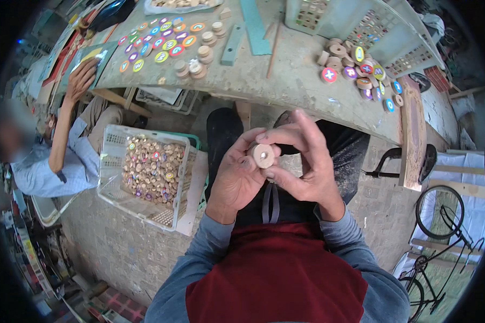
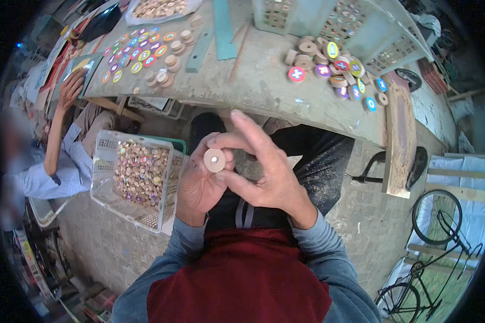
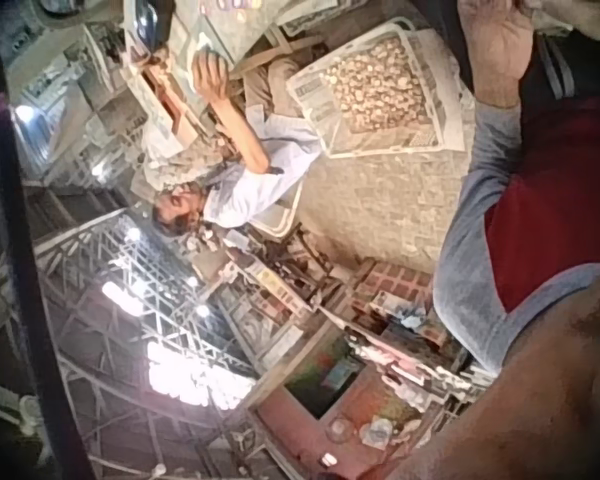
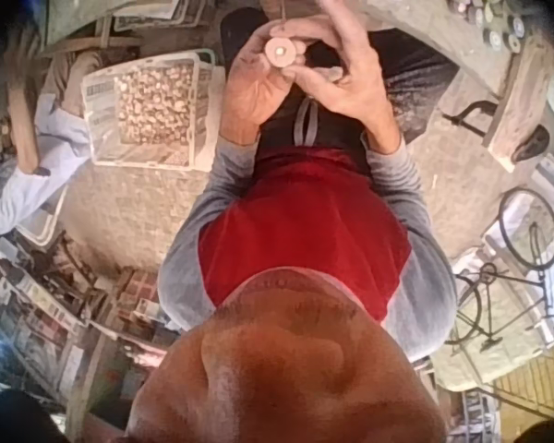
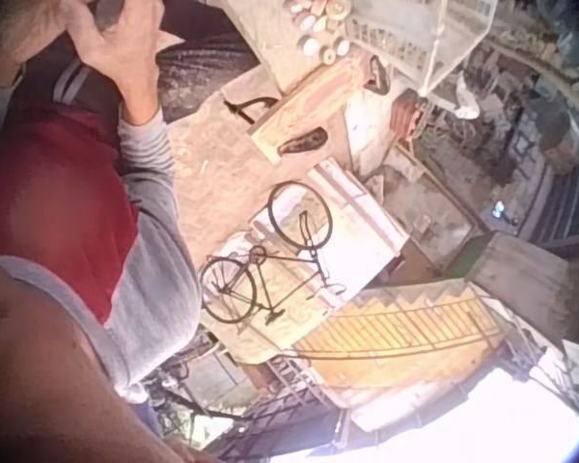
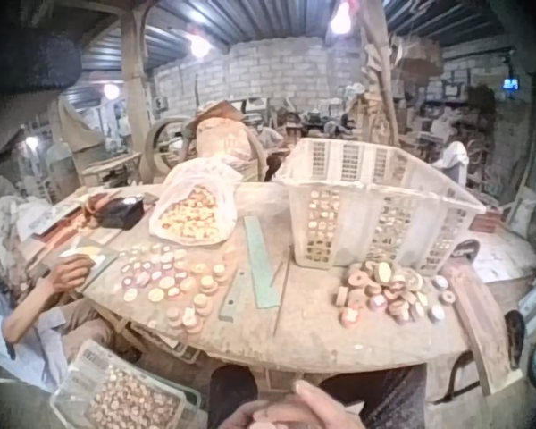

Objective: Assembling small wooden discs and squares by applying glue and joining parts together.

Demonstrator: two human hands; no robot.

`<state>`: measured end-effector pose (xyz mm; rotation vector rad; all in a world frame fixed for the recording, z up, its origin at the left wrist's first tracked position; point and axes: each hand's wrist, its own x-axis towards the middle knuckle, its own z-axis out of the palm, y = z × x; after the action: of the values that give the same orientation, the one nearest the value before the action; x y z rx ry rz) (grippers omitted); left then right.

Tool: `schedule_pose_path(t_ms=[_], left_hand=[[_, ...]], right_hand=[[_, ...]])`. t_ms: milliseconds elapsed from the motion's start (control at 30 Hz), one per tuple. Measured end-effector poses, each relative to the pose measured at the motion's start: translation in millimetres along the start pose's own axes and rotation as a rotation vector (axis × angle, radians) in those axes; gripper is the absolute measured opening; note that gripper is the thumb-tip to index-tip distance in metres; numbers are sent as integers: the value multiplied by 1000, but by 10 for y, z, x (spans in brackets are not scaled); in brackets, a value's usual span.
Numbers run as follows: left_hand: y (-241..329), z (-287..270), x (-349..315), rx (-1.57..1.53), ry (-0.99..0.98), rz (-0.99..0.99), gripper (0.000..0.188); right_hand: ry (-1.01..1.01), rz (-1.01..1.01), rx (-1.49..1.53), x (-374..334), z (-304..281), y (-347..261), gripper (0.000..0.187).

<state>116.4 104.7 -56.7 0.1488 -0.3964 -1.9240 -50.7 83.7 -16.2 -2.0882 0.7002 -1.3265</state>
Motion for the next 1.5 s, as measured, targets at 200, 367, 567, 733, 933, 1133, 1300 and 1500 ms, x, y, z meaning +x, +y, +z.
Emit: schedule_pose_path(t_ms=[200, 367, 567, 733, 933, 1133, 1300, 1500], left_hand=[[-4, -5, -26, 67, 12, 2, 67], [-24, -30, -2, 122, 55, 13, 73], [-65, 3, 67, 124, 56, 7, 74], [-48, -38, 87, 91, 20, -21, 70], [90, -139, 67, 174, 52, 42, 45], [166, 24, 185, 346, 126, 127, 38], [261, 148, 214, 662, 168, 223, 30], [379, 117, 132, 554, 144, 204, 30]], right_hand=[[19, 68, 169, -44, 64, 10, 91], [30, 45, 108, -41, 9, 23, 90], [-7, 24, 32, -59, -61, 43, 98], [89, 95, 38, -72, -166, -50, 91], [344, 395, -372, -219, -397, -64, 54], [173, 606, -853, -288, -488, -143, 66], [120, 570, -826, -111, -496, -298, 41], [276, 530, -430, 140, -486, -525, 14]])
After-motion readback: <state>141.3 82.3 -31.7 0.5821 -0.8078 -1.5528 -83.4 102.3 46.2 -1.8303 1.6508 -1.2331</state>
